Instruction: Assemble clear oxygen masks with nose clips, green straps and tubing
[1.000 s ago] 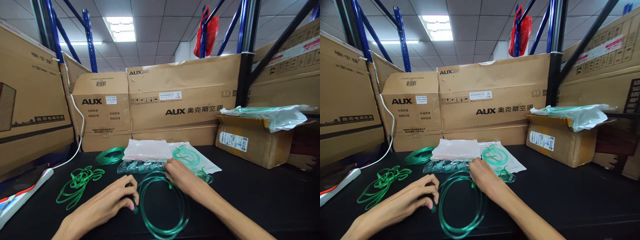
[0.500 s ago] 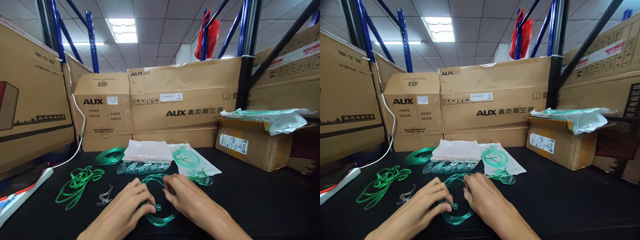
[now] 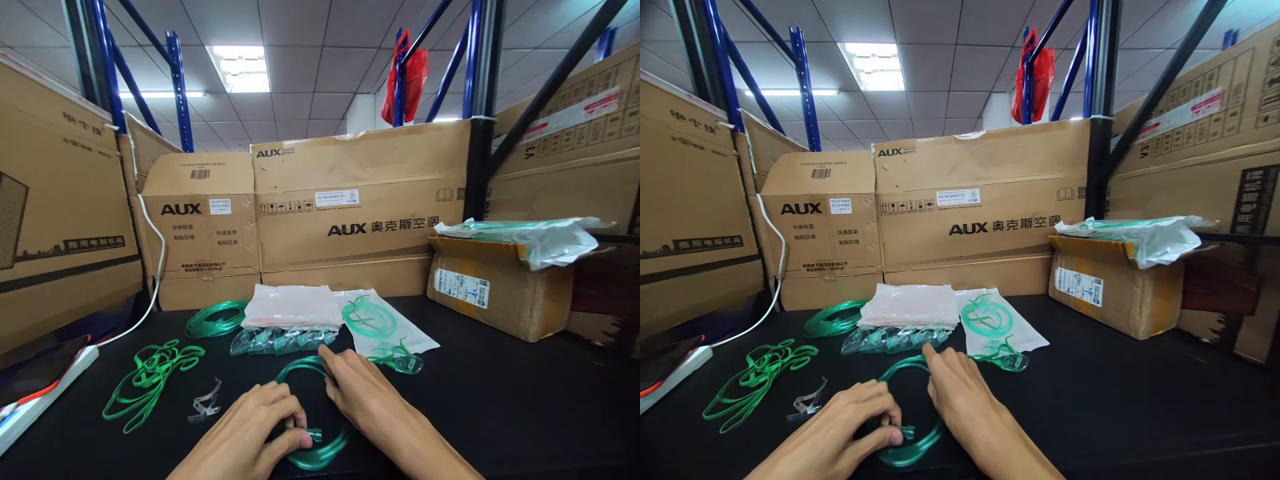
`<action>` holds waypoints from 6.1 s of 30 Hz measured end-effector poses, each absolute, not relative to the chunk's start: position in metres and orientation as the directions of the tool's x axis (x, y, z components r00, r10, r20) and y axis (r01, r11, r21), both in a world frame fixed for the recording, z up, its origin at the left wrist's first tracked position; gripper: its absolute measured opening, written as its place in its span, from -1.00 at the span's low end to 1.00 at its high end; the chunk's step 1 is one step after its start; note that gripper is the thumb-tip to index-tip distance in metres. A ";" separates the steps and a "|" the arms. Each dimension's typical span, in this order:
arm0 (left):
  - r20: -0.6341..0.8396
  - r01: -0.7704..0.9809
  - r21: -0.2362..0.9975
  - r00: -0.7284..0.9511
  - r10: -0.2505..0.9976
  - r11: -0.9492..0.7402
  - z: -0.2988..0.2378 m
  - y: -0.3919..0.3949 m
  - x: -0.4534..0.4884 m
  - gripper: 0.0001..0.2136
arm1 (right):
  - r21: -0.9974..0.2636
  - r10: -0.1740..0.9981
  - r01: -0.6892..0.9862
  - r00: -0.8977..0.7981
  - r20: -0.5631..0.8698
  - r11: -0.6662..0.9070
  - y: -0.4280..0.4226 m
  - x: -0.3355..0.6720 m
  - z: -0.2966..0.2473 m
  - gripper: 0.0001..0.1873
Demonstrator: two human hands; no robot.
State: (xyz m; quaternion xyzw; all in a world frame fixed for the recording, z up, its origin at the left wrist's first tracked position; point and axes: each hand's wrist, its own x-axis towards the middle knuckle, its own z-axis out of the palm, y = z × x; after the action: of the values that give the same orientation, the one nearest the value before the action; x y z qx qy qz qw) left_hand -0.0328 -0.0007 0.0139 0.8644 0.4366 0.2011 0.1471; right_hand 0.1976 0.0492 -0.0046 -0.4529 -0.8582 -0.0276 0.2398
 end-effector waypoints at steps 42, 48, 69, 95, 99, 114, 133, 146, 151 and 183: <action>0.335 0.626 0.585 0.393 0.856 -0.516 0.065 0.025 -0.004 -0.75 | -0.647 0.882 0.600 -0.332 0.334 0.470 0.055 0.265 0.062 -0.61; 0.389 0.566 0.615 0.387 0.836 -0.549 0.069 0.024 0.001 -0.76 | -0.965 0.952 0.012 -0.164 0.257 0.263 0.055 0.258 0.073 -0.49; 0.409 0.537 0.639 0.368 0.835 -0.550 0.069 0.024 0.000 -0.78 | -0.983 0.982 -0.109 -0.097 0.161 0.150 0.049 0.228 0.060 -0.60; 0.457 0.558 0.588 0.370 0.809 -0.586 0.064 0.027 -0.003 -0.87 | -0.768 0.926 0.574 -0.371 0.067 0.285 0.034 0.245 0.078 -0.41; 0.476 0.590 0.561 0.344 0.810 -0.580 0.059 0.027 -0.003 -0.84 | -0.785 0.932 0.563 -0.358 0.050 0.258 0.033 0.240 0.075 -0.49; 0.649 0.535 0.389 0.419 0.635 -0.750 0.066 0.028 -0.004 -0.94 | -0.795 0.939 0.552 -0.338 0.062 0.251 0.025 0.230 0.080 -0.56; 0.747 0.543 0.295 0.382 0.544 -0.786 0.059 0.028 0.008 -0.86 | -0.779 0.917 0.540 -0.384 0.108 0.318 0.027 0.232 0.081 -0.53; 0.657 0.546 0.408 0.381 0.650 -0.732 0.064 0.025 0.005 -0.90 | -0.678 0.894 0.596 -0.385 0.229 0.431 0.025 0.232 0.084 -0.68; 0.538 0.621 0.443 0.393 0.746 -0.647 0.065 0.023 0.001 -0.88 | -0.625 0.867 0.607 -0.414 0.278 0.491 0.028 0.232 0.079 -0.75; 0.640 0.508 0.417 0.424 0.640 -0.754 0.065 0.027 -0.002 -0.88 | -0.747 0.906 0.553 -0.395 0.155 0.369 0.028 0.228 0.078 -0.59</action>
State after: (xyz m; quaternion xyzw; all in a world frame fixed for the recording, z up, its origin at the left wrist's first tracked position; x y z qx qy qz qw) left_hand -0.0019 0.0268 0.0649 0.8400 0.3418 0.4137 0.0799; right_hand 0.2280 0.0275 0.0782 -0.4698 -0.7761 0.3081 0.2864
